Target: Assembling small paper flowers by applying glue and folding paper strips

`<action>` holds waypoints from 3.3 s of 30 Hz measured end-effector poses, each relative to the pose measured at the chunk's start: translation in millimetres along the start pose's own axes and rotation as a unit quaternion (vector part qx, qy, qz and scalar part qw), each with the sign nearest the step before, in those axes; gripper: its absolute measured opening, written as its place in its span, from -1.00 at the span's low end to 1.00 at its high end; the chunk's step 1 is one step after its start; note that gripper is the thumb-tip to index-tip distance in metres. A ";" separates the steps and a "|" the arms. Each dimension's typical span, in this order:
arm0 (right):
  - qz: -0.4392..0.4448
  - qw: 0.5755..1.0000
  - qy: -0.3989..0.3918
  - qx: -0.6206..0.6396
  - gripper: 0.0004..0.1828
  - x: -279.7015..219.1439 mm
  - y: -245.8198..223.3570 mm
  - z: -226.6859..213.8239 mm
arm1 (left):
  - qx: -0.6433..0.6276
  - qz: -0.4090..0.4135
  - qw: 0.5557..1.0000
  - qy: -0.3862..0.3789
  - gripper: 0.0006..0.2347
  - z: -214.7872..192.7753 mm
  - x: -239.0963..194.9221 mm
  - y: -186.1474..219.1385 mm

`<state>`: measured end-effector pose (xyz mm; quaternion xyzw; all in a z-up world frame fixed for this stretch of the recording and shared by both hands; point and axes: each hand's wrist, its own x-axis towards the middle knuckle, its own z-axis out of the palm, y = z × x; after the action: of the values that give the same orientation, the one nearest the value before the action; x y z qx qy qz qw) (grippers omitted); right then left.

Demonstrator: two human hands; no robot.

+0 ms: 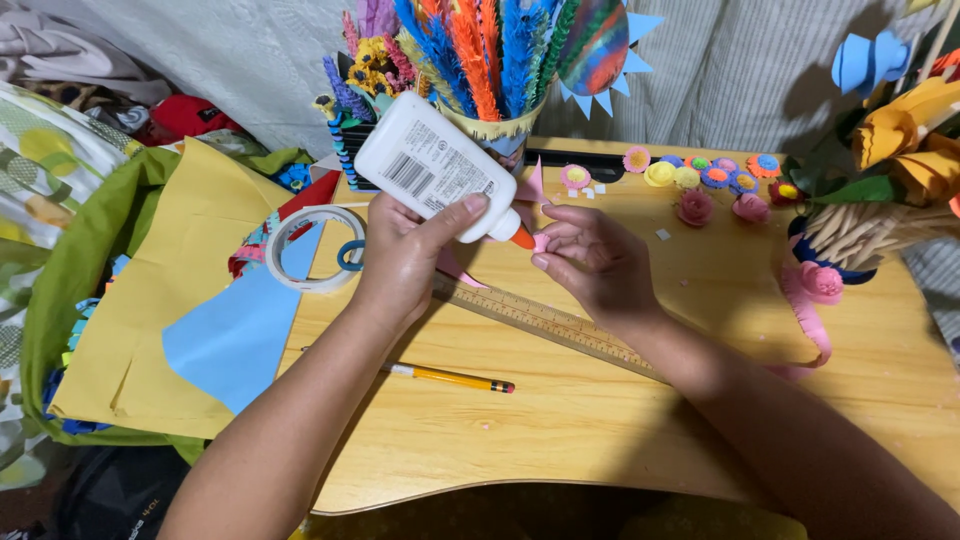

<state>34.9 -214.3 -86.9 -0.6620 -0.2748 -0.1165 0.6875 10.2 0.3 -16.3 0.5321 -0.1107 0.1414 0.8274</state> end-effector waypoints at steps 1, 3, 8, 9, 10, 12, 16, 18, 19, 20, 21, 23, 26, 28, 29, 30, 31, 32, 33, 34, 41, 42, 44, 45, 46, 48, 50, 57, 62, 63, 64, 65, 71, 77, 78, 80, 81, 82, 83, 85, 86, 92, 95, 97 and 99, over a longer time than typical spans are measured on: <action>0.000 1.000 0.000 0.000 -0.42 0.6 -1.0 -0.2 | 0.000 0.000 1.000 0.000 -0.71 -1.3 1.1 -0.6; 0.004 1.000 -0.001 0.021 -0.44 0.9 -2.7 -0.6 | -0.008 0.003 1.000 0.002 -0.72 -3.9 2.9 -2.2; 0.012 0.999 0.002 0.039 -0.45 1.3 -2.1 -0.4 | -0.017 -0.007 1.000 0.008 -0.73 -2.3 1.9 -1.5; 0.012 0.999 0.004 0.039 -0.46 1.1 -2.6 -0.4 | -0.014 -0.007 1.000 0.009 -0.73 -1.3 1.2 -0.7; 0.012 0.999 0.005 0.039 -0.46 0.8 -1.4 -0.7 | -0.014 -0.008 1.000 0.009 -0.73 -1.2 1.1 -1.1; 0.013 0.999 0.000 0.043 -0.44 0.6 0.6 -1.1 | -0.005 0.000 1.000 -0.006 -0.73 -1.0 0.9 -1.5; 0.009 0.999 0.000 0.042 -0.44 0.3 -0.1 -0.9 | -0.013 0.001 1.000 0.003 -0.73 2.2 -1.2 -0.6; 0.007 0.999 0.003 0.039 -0.44 0.2 1.6 -0.6 | -0.014 0.006 1.000 0.007 -0.73 2.8 -1.9 -3.0; 0.007 0.999 0.003 0.039 -0.44 0.8 3.6 -1.5 | -0.014 0.006 1.000 0.007 -0.73 2.7 -1.8 -3.0; 0.006 0.999 -0.002 0.041 -0.43 1.1 5.5 -2.3 | -0.029 0.007 0.999 0.012 -0.72 2.6 -2.0 -3.1; 0.006 0.999 -0.007 0.044 -0.42 1.3 7.3 -3.2 | -0.044 0.007 0.999 0.018 -0.72 2.6 -2.4 -3.1; 0.019 0.999 -0.003 0.032 -0.42 0.8 4.4 -2.1 | -0.037 0.025 0.999 0.019 -0.70 7.0 -3.4 4.6; 0.031 0.999 -0.011 -0.007 -0.44 1.3 2.8 -2.4 | 0.025 0.061 0.998 0.008 -0.70 8.1 -3.9 15.6; 0.027 0.999 -0.022 -0.036 -0.46 2.3 3.7 -0.7 | 0.079 0.082 0.993 -0.004 -0.72 10.5 -4.8 25.5; 0.039 0.999 -0.022 -0.030 -0.49 3.2 4.9 0.9 | 0.192 0.159 0.967 -0.044 -0.69 13.6 -5.4 31.3; 0.052 0.998 -0.018 -0.027 -0.51 2.8 5.3 0.5 | 0.299 0.230 0.922 -0.086 -0.67 18.5 -5.2 36.0; 0.050 0.998 -0.015 -0.029 -0.51 1.3 17.8 1.7 | 0.297 0.232 0.922 -0.090 -0.67 27.4 -4.8 41.2; 0.064 0.998 0.009 -0.001 -0.51 -1.3 30.7 1.6 | 0.403 0.286 0.860 -0.125 -0.71 36.9 -4.8 45.1; 0.077 0.996 0.032 0.028 -0.50 -3.9 44.1 0.9 | 0.501 0.336 0.782 -0.157 -0.75 46.6 -4.9 48.4; 0.076 0.996 0.038 0.025 -0.50 -1.6 40.1 -1.4 | 0.498 0.337 0.783 -0.162 -0.75 56.6 -0.3 41.8; 0.085 0.992 -0.055 -0.079 -0.56 6.7 3.1 -25.6 | 0.555 0.600 0.537 -0.212 -0.93 139.1 30.9 -29.8; 0.080 0.991 -0.067 -0.084 -0.55 8.2 -0.3 -28.9 | 0.550 0.618 0.514 -0.228 -0.93 149.6 35.1 -42.9; 0.070 0.989 -0.091 -0.095 -0.54 11.2 9.7 -37.4 | 0.562 0.644 0.466 -0.228 -0.92 166.5 36.1 -62.5; 0.064 0.987 -0.103 -0.101 -0.54 13.4 15.0 -41.7 | 0.575 0.667 0.416 -0.227 -0.91 174.9 37.3 -72.1; 0.061 0.986 -0.115 -0.104 -0.53 11.3 10.5 -44.4 | 0.573 0.667 0.417 -0.229 -0.91 179.9 36.5 -73.9; 0.055 0.983 -0.140 -0.109 -0.52 5.8 3.0 -47.3 | 0.683 0.609 0.260 -0.309 -0.90 187.7 34.4 -77.6; 0.046 0.979 -0.165 -0.114 -0.51 7.0 3.9 -48.2 | 0.695 0.597 0.233 -0.325 -0.90 195.4 27.3 -75.9; 0.009 0.956 -0.262 -0.131 -0.48 20.5 20.7 -43.3 | 0.691 0.590 0.239 -0.343 -0.89 201.3 23.5 -81.1; -0.015 0.931 -0.335 -0.142 -0.45 19.6 70.9 -48.1 | 0.706 0.566 0.232 -0.358 -0.86 200.4 19.3 -69.9; -0.020 0.925 -0.350 -0.144 -0.44 28.8 88.8 -41.4 | 0.710 0.561 0.230 -0.358 -0.85 199.5 18.1 -68.1; -0.020 0.926 -0.350 -0.144 -0.44 27.4 91.9 -41.2 | 0.710 0.561 0.230 -0.359 -0.85 199.5 16.9 -64.8; -0.032 0.929 -0.338 -0.144 -0.45 26.0 94.9 -41.2 | 0.714 0.556 0.225 -0.362 -0.85 199.7 15.8 -61.5; -0.062 0.938 -0.311 -0.142 -0.49 22.0 82.6 -39.4 | 0.730 0.539 0.206 -0.366 -0.84 203.6 9.6 -53.7; -0.066 0.943 -0.294 -0.140 -0.52 21.4 87.4 -38.0 | 0.752 0.513 0.184 -0.371 -0.83 209.6 3.5 -42.1; -0.062 0.944 -0.293 -0.137 -0.53 20.9 83.7 -37.7 | 0.757 0.506 0.178 -0.372 -0.83 209.9 2.5 -40.2; -0.055 0.943 -0.300 -0.136 -0.52 19.7 83.6 -40.7 | 0.759 0.504 0.175 -0.373 -0.84 209.3 4.5 -43.6; -0.048 0.941 -0.307 -0.135 -0.51 19.6 83.4 -42.2 | 0.761 0.502 0.173 -0.373 -0.84 209.2 5.8 -45.1; -0.048 0.941 -0.308 -0.134 -0.51 19.9 82.6 -41.5 | 0.761 0.501 0.173 -0.373 -0.84 208.3 6.2 -44.1; -0.041 0.942 -0.306 -0.132 -0.51 20.0 81.9 -40.8 | 0.760 0.502 0.173 -0.375 -0.84 207.5 6.6 -43.2; -0.034 0.943 -0.305 -0.129 -0.51 21.4 78.0 -37.2 | 0.759 0.502 0.174 -0.377 -0.83 207.1 4.5 -36.6; -0.023 0.946 -0.299 -0.126 -0.51 21.8 74.6 -36.4 | 0.758 0.502 0.176 -0.378 -0.84 209.0 1.7 -31.7; -0.030 0.983 -0.136 -0.118 -0.73 8.8 8.8 -9.8 | 0.737 0.490 0.254 -0.390 -0.85 233.2 -21.1 -71.0; -0.058 0.974 -0.111 -0.186 -0.75 8.3 -15.9 -4.5 | 0.708 0.411 0.390 -0.421 -0.86 254.3 -43.8 -97.5; -0.072 0.970 -0.112 -0.204 -0.73 6.8 -21.8 -2.9 | 0.710 0.329 0.437 -0.444 -0.86 269.5 -60.5 -99.3; -0.051 0.975 -0.096 -0.194 -0.73 5.5 -24.3 -1.2 | 0.670 0.073 0.554 -0.490 -0.86 283.3 -74.0 -99.5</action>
<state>26.9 -216.7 -63.4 -0.7757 -0.3451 -0.1385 0.5100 -33.3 -305.8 -9.6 0.9098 -0.4107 -0.0473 0.0372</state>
